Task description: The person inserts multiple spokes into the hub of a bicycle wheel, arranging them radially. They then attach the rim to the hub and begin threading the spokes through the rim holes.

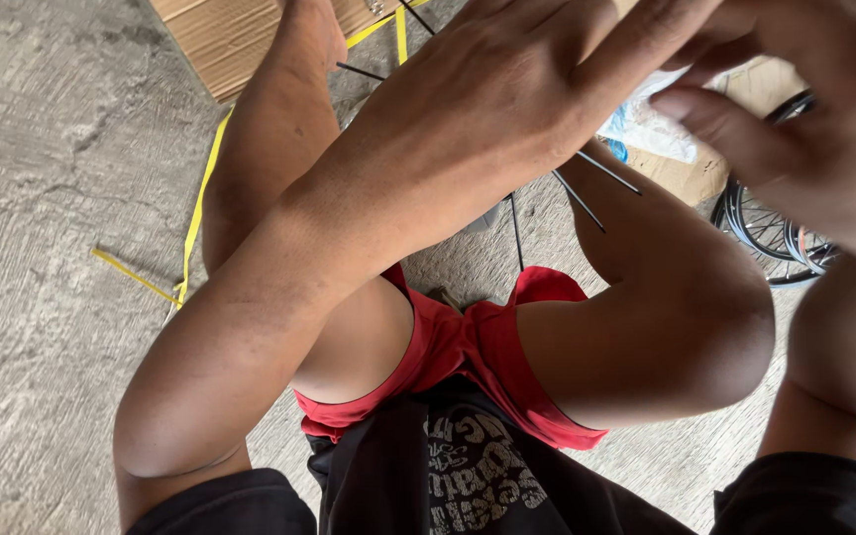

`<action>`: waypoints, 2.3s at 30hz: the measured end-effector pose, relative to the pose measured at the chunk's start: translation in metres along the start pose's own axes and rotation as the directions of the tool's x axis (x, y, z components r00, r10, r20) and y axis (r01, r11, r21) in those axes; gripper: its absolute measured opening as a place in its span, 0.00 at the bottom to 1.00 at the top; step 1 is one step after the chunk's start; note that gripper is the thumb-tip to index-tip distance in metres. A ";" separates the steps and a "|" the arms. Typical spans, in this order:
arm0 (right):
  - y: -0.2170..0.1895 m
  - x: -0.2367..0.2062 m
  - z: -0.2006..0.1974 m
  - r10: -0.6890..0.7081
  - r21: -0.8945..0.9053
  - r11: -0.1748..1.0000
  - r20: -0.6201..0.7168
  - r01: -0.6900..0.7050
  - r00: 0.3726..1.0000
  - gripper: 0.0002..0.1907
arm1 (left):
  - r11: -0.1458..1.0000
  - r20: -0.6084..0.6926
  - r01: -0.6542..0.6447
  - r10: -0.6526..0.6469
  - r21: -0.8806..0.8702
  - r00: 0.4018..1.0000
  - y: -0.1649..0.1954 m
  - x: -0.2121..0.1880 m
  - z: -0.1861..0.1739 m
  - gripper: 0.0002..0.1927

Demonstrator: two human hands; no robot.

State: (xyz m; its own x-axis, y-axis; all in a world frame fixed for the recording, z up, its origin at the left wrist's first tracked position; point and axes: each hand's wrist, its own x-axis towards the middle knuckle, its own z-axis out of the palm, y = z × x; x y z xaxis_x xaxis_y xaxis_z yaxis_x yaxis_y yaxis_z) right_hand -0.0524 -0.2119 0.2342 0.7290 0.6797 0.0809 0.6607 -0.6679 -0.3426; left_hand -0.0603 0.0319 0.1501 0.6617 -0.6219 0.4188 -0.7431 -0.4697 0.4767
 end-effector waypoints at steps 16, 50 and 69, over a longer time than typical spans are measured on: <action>0.044 0.020 0.032 -0.072 0.428 0.903 0.091 0.026 0.993 0.11 | 0.992 -0.083 -0.016 0.026 0.122 0.996 -0.010 -0.001 0.003 0.37; 0.044 -0.023 0.047 0.116 0.361 0.932 -0.228 -0.027 0.967 0.12 | 0.998 -0.048 -0.030 0.033 0.064 0.998 -0.007 -0.009 0.007 0.36; 0.049 -0.007 0.053 -0.158 0.265 0.947 -0.100 0.179 0.982 0.18 | 0.976 -0.113 -0.049 0.074 0.214 0.991 -0.007 0.000 -0.011 0.20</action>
State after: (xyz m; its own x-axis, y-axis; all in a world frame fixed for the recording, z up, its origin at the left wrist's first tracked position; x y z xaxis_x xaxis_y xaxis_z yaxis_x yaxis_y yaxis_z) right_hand -0.0346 -0.2333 0.1674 0.6299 0.7428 0.2269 0.7091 -0.4308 -0.5582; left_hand -0.0543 0.0419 0.1557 0.6117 -0.5804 0.5376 -0.7786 -0.5621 0.2791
